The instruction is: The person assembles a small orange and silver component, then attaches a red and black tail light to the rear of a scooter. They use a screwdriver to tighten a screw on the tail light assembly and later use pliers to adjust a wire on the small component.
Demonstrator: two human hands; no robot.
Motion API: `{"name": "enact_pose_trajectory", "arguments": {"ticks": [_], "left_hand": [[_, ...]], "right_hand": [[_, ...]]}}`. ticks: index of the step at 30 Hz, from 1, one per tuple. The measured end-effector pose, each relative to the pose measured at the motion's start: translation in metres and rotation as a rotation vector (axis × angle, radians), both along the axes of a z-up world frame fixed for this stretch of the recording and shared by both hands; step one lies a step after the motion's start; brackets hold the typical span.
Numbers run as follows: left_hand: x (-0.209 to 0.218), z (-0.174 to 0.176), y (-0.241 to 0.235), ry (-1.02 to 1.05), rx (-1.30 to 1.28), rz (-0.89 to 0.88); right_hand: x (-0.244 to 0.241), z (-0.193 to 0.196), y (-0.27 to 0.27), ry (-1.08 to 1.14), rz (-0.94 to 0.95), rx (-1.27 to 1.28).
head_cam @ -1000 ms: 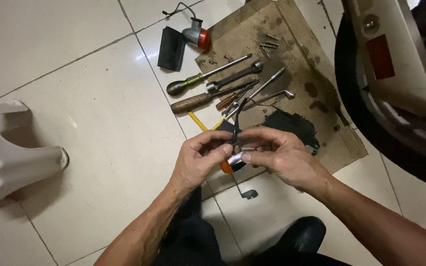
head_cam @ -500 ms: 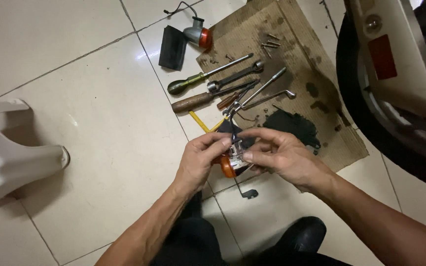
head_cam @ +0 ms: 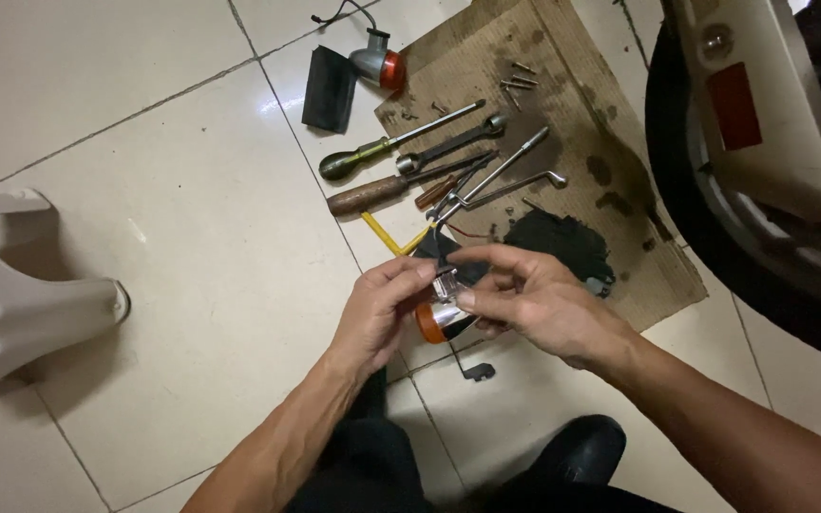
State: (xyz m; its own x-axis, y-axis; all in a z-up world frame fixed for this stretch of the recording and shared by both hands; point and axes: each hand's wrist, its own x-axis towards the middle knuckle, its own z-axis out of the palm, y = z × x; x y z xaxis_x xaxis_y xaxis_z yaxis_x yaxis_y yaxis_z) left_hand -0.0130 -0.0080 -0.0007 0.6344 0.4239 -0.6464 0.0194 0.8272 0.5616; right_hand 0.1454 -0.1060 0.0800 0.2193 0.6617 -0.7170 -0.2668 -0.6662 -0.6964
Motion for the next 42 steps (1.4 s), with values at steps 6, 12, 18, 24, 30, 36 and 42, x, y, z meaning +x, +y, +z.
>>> {"name": "enact_pose_trajectory", "arguments": {"ticks": [6,12,18,24,30,36,42], "left_hand": [[-0.001,0.001,-0.001,0.077,0.193,-0.054],[-0.004,0.008,0.002,0.177,0.423,-0.166],[-0.004,0.004,-0.008,0.043,0.317,-0.124],[0.006,0.014,-0.025,0.100,0.303,-0.159],[0.003,0.002,-0.025,0.091,0.624,-0.211],[0.011,0.021,-0.010,0.042,0.765,-0.418],[0.020,0.009,-0.012,-0.013,1.006,-0.445]], "right_hand": [[0.005,-0.008,-0.002,0.000,0.023,-0.013],[0.002,-0.012,-0.006,-0.011,-0.034,-0.048],[0.007,0.000,-0.005,-0.033,-0.034,-0.069],[0.006,-0.014,-0.009,-0.053,-0.107,-0.079],[0.005,-0.010,-0.004,-0.051,-0.113,-0.156],[0.000,0.014,0.011,-0.052,-0.265,-0.349],[-0.003,0.008,0.010,0.087,-0.483,-0.351]]}}
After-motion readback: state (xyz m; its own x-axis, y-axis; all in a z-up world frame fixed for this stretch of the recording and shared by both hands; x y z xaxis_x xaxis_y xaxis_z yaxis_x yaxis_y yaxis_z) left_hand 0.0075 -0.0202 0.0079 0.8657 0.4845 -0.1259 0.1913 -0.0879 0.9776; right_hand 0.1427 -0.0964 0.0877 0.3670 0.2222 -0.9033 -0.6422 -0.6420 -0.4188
